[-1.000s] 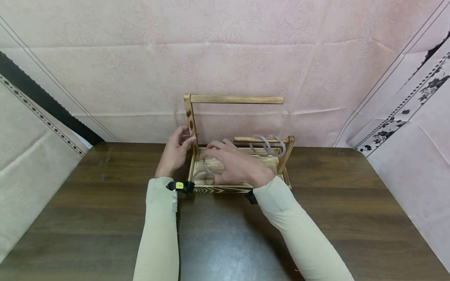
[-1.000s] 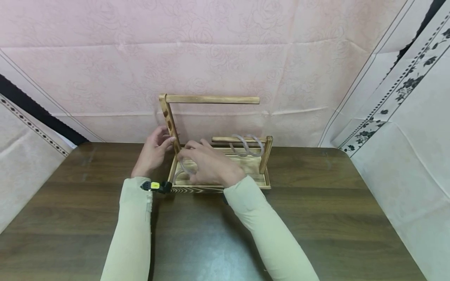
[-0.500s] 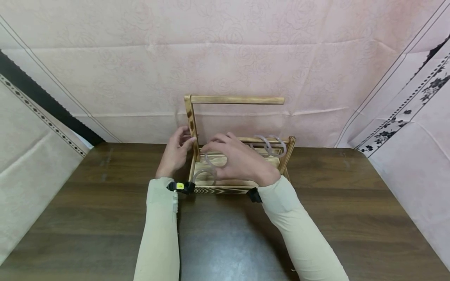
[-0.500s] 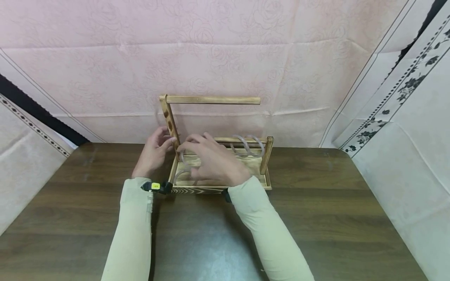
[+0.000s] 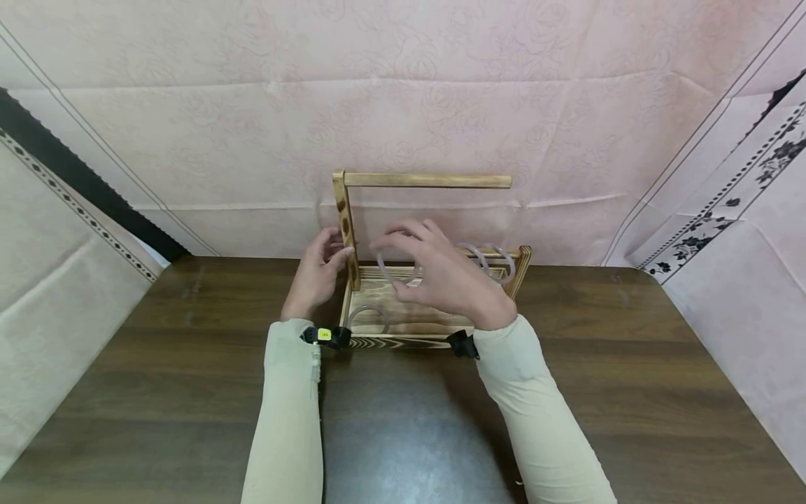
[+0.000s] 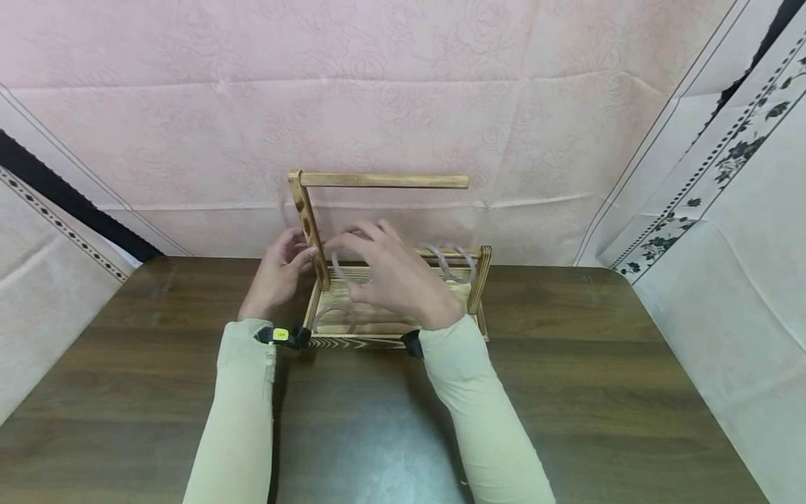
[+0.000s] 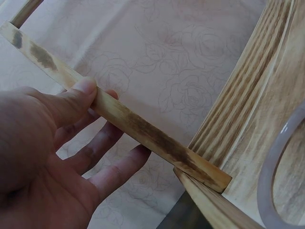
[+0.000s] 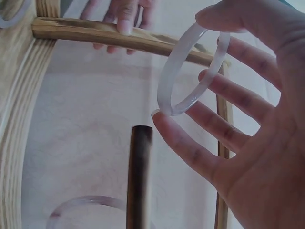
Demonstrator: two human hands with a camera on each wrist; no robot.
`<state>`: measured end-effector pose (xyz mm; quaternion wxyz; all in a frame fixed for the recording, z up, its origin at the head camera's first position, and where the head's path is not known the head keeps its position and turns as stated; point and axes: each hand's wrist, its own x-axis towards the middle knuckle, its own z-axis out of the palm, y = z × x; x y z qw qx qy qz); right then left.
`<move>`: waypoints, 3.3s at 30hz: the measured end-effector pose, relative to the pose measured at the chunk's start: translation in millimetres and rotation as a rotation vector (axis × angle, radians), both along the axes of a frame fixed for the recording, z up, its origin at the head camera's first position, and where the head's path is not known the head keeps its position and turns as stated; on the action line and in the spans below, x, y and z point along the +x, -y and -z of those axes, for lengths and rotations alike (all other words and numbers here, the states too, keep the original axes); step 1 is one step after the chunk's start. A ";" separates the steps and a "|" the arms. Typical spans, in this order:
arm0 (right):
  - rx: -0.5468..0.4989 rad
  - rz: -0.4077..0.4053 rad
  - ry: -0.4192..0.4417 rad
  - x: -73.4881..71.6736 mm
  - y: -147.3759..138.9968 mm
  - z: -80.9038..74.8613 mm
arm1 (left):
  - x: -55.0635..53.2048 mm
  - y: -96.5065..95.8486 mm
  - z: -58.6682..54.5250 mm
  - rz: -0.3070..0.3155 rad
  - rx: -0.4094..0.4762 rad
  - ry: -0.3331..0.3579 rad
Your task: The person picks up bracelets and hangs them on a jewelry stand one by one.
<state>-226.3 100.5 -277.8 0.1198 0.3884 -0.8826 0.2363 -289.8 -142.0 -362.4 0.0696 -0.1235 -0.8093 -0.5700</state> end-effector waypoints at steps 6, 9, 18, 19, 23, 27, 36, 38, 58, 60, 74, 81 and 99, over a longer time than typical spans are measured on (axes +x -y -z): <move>-0.041 0.010 -0.050 -1.6 -4.1 -2.8 | -0.1 0.0 0.0 -0.006 -0.003 -0.011; -0.057 0.012 -0.074 -2.7 -5.3 -3.3 | -0.6 0.0 0.4 -0.005 0.005 -0.016; -0.140 0.019 -0.101 -5.1 -10.4 -5.7 | -1.2 0.3 1.3 -0.009 -0.012 -0.004; -0.150 0.022 -0.103 -5.5 -11.0 -6.3 | -1.3 0.3 1.4 -0.010 -0.014 -0.002; -0.189 0.028 -0.120 -6.8 -13.1 -8.0 | -1.3 0.2 1.6 -0.009 -0.011 -0.002; -0.225 0.041 -0.140 -7.8 -15.6 -9.1 | 0.2 0.1 1.0 -0.005 -0.002 0.000; -0.313 0.076 -0.168 -9.6 -21.2 -12.1 | 0.6 0.1 0.7 0.004 0.013 -0.003; -0.325 0.078 -0.172 -9.7 -21.8 -12.8 | 0.2 0.5 1.0 0.005 0.012 -0.003; -0.381 0.133 -0.212 -10.8 -32.3 -15.0 | 0.2 0.9 0.5 0.003 -0.010 0.008; -0.385 0.137 -0.223 -11.3 -35.4 -15.5 | 0.1 0.8 0.3 0.000 -0.015 0.011; -0.452 0.179 -0.199 -13.1 -58.8 -16.3 | 0.2 0.9 -0.4 -0.002 -0.026 0.019; -0.452 0.203 -0.192 -13.9 -62.3 -16.2 | -0.1 1.1 0.4 0.001 -0.012 0.020; -0.443 0.262 -0.204 -15.1 -70.0 -19.3 | -0.9 -1.3 0.7 0.001 -0.002 0.017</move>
